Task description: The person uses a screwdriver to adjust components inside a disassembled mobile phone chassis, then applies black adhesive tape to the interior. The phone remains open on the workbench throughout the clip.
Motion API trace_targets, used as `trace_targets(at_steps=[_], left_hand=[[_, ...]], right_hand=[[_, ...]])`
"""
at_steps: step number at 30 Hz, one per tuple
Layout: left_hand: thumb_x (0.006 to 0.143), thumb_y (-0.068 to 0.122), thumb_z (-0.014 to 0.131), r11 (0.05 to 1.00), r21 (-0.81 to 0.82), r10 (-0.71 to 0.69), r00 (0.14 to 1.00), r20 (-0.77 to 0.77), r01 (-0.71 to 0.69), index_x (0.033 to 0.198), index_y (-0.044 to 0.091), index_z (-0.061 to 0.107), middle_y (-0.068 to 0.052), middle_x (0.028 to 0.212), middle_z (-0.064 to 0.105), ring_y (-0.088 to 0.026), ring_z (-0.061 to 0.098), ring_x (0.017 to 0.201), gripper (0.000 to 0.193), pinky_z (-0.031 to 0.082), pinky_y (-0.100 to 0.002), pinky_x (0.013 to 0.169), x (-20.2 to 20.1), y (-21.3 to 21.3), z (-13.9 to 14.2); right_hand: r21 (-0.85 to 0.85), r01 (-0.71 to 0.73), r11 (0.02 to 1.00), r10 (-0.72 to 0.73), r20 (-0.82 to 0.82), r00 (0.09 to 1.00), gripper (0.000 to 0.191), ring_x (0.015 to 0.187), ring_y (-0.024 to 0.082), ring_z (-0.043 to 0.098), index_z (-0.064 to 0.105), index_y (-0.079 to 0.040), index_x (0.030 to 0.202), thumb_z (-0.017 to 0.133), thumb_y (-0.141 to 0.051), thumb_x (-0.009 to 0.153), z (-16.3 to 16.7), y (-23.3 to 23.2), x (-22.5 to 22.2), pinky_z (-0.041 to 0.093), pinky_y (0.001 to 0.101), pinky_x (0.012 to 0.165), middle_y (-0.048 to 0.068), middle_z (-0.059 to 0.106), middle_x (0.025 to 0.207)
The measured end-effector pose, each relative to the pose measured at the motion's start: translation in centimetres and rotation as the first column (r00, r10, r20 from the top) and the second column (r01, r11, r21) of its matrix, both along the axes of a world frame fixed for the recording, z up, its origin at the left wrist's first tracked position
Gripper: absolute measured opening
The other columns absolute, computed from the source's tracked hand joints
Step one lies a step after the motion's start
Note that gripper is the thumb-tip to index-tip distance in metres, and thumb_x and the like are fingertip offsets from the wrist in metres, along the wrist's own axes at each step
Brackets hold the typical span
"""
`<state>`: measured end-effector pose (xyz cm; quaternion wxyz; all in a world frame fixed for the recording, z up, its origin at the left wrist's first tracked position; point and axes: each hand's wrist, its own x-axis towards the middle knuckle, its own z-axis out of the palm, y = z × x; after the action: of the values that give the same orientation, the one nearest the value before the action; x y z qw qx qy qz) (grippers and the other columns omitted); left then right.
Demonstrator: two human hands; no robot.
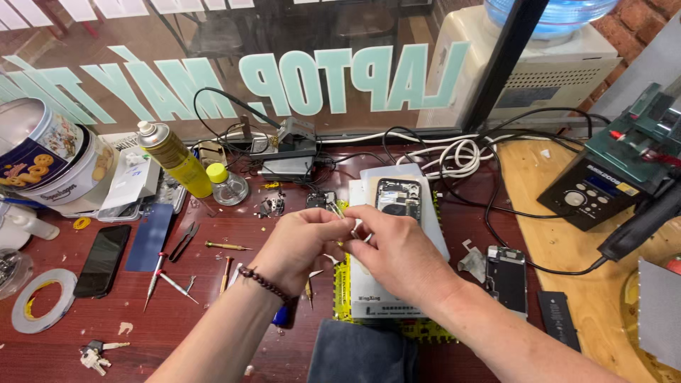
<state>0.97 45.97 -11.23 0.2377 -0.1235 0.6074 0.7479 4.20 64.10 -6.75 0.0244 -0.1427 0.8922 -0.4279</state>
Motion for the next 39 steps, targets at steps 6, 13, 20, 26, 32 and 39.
trace_targets(at_steps=[6, 13, 20, 26, 32, 39], left_hand=[[0.090, 0.013, 0.071, 0.826, -0.525, -0.154, 0.812, -0.562, -0.207, 0.115, 0.008, 0.071, -0.010, 0.102, 0.074, -0.024, 0.071, 0.084, 0.026, 0.056, -0.037, 0.074, -1.7, 6.4, -0.1], [0.078, 0.004, 0.062, 0.291, -0.889, -0.665, 0.594, -0.453, -0.352, 0.126, 0.019, 0.068, -0.016, 0.129, 0.058, -0.034, 0.054, 0.113, 0.051, 0.047, -0.048, 0.089, -2.5, 8.6, -2.4], [0.079, 0.005, 0.058, 0.314, -0.880, -0.657, 0.588, -0.472, -0.356, 0.127, 0.015, 0.067, -0.012, 0.119, 0.061, -0.032, 0.056, 0.110, 0.050, 0.047, -0.046, 0.089, -2.3, 8.4, -3.1], [0.084, 0.007, 0.057, 0.324, -0.876, -0.655, 0.583, -0.480, -0.358, 0.127, 0.011, 0.066, -0.013, 0.113, 0.061, -0.033, 0.057, 0.106, 0.044, 0.048, -0.047, 0.088, -2.4, 8.6, -2.8], [0.080, 0.007, 0.059, 0.273, -0.917, -0.689, 0.607, -0.397, -0.290, 0.131, 0.016, 0.065, -0.015, 0.107, 0.059, -0.034, 0.056, 0.102, 0.052, 0.048, -0.048, 0.084, -2.0, 8.8, -1.5], [0.081, 0.007, 0.059, 0.288, -0.915, -0.689, 0.602, -0.403, -0.283, 0.128, 0.009, 0.064, -0.013, 0.107, 0.060, -0.032, 0.059, 0.105, 0.047, 0.049, -0.047, 0.087, -2.2, 8.5, -2.1]], right_hand=[[-0.030, 0.302, 0.953, -0.297, 0.117, 0.948, 0.034, 0.062, 0.016, 0.075, 0.071, -0.009, 0.122, 0.066, -0.015, 0.089, 0.5, 7.1, -2.0, 0.060, 0.0314, 0.060, 0.008, 0.079, 0.077], [-0.093, 0.455, 0.885, -0.435, 0.178, 0.883, 0.030, 0.055, 0.011, 0.062, 0.075, -0.004, 0.115, 0.068, -0.013, 0.088, -2.1, 12.3, -2.9, 0.050, 0.0284, 0.051, 0.006, 0.075, 0.075], [-0.248, 0.416, 0.875, -0.365, 0.227, 0.903, 0.027, 0.066, 0.002, 0.061, 0.074, -0.001, 0.113, 0.068, -0.014, 0.090, -5.3, 13.0, -4.3, 0.048, 0.0204, 0.058, -0.001, 0.076, 0.082], [-0.221, 0.435, 0.873, -0.354, 0.326, 0.877, 0.029, 0.060, 0.004, 0.053, 0.075, -0.003, 0.117, 0.068, -0.014, 0.091, -6.0, 12.7, -5.6, 0.043, 0.0230, 0.053, -0.001, 0.072, 0.079], [-0.272, 0.369, 0.889, -0.294, 0.281, 0.914, 0.032, 0.068, 0.006, 0.061, 0.074, -0.002, 0.119, 0.068, -0.018, 0.092, -5.7, 11.9, -5.6, 0.048, 0.0243, 0.060, 0.002, 0.076, 0.083], [-0.082, 0.338, 0.938, -0.333, 0.069, 0.940, 0.029, 0.078, 0.013, 0.073, 0.074, -0.006, 0.113, 0.068, -0.025, 0.092, -5.0, 9.9, -6.2, 0.057, 0.0296, 0.074, 0.006, 0.079, 0.088]])
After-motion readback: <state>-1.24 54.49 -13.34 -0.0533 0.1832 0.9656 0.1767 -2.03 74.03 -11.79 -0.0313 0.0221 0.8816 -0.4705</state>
